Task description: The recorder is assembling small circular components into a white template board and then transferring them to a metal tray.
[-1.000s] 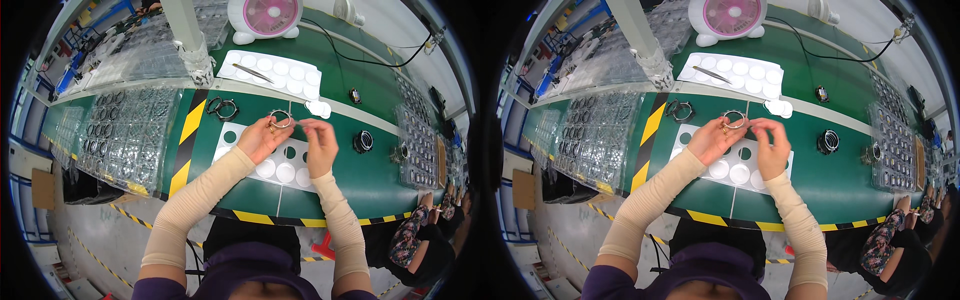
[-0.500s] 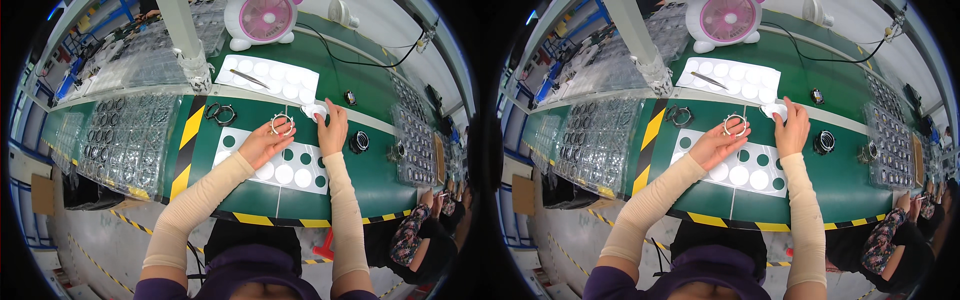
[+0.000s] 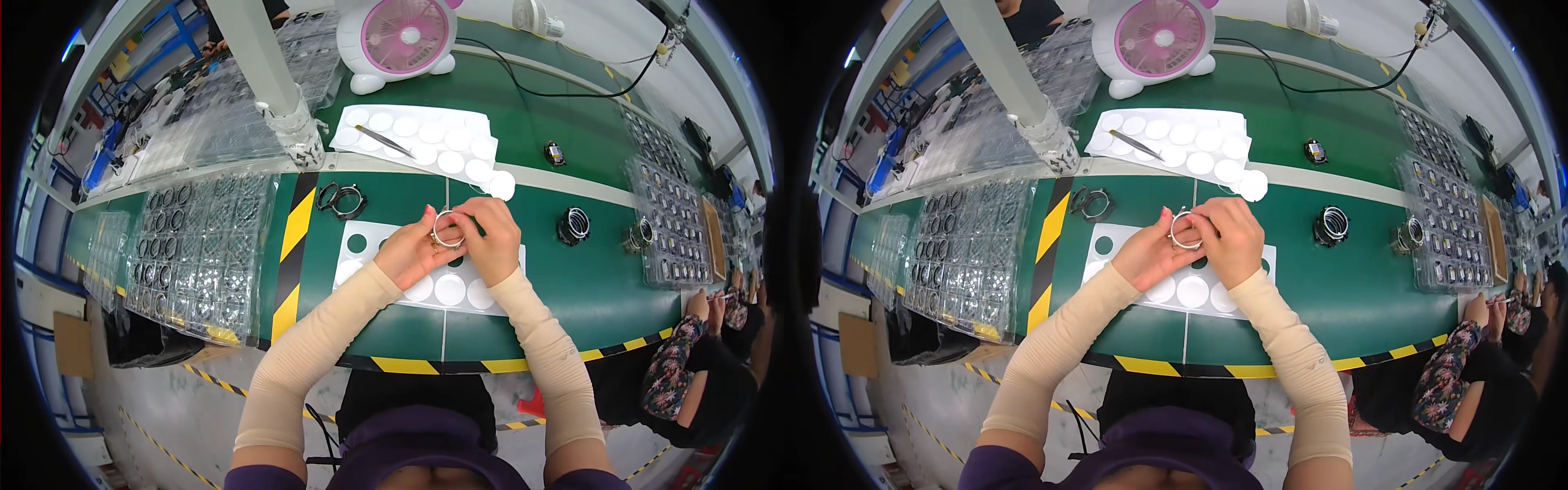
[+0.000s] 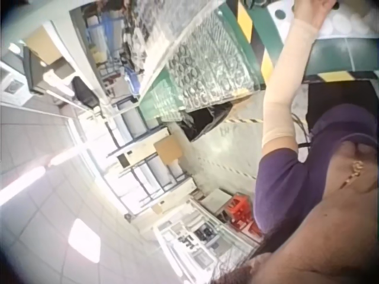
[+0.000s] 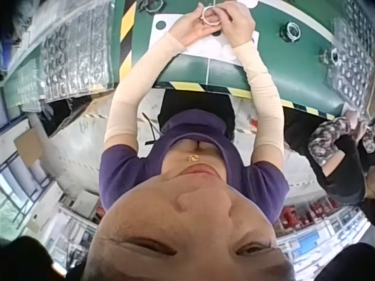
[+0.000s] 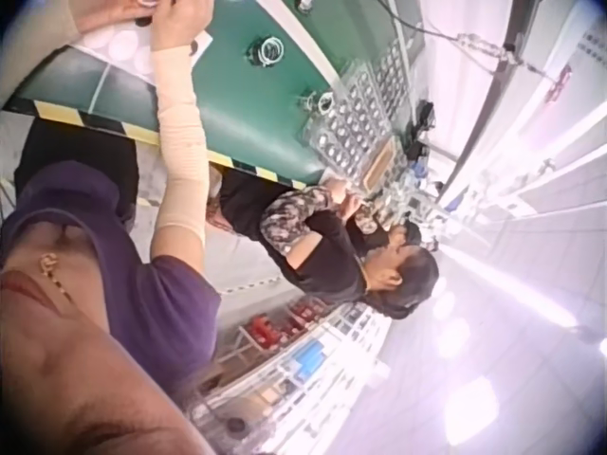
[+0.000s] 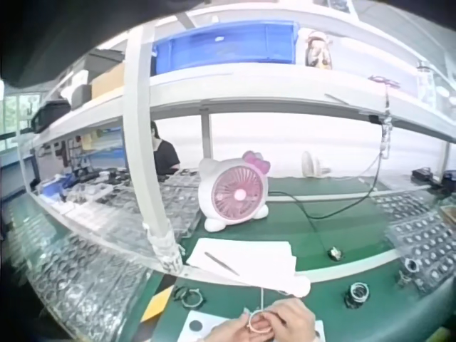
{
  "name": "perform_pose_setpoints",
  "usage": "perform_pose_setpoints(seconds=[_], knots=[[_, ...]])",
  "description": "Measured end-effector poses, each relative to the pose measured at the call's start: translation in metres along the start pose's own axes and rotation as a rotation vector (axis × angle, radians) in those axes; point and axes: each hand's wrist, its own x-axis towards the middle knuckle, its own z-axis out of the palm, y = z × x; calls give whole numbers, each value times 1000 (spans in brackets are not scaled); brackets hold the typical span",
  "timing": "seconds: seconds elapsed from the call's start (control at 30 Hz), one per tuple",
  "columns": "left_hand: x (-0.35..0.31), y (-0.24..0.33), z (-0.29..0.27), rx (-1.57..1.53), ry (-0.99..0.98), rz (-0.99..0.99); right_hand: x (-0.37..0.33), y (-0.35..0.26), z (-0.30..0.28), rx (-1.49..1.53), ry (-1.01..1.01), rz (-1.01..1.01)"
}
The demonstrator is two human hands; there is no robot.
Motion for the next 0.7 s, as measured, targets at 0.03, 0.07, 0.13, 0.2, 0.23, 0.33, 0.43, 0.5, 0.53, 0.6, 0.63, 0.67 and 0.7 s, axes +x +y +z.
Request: perform_pose_setpoints(seconds=[0.03, 0.07, 0.13, 0.2, 0.23, 0.33, 0.43, 0.5, 0.53, 0.6, 0.63, 0.67, 0.7], knots=[[0, 1, -2, -3, -24, 2, 1, 1, -2, 10, -39, -3], [0, 2, -3, -6, -47, 5, 6, 3, -3, 7, -35, -3], [0, 3, 0, -9, -2, -5, 23, 12, -5, -225, -28, 42], [-1, 3, 0, -25, 39, 2, 32, 29, -3, -374, -134, -45], [-1, 3, -2, -18, 30, 0, 35, 40, 0, -520, -248, -129], [-4, 4, -3, -66, 18, 5, 45, 55, 12, -574, -343, -219], [-3, 2, 0, -28, 20, -18, 59, 75, 23, -682, -320, -286], [3, -2, -8, -19, -41, -24, 70, 90, 25, -813, -431, -218], [7, -4, -8, -39, -37, -24, 76, 94, 21, -892, -532, -175], [9, -3, -12, -23, -4, -25, 81, 106, 30, -786, -599, -45], [7, -2, -14, -10, -75, 45, 87, 100, 38, -567, -610, 127], [8, -3, -15, -27, -10, 116, 89, 107, 46, -453, -642, 76], [-2, 9, -28, 45, 42, 148, 92, 90, 64, -379, -705, 130]])
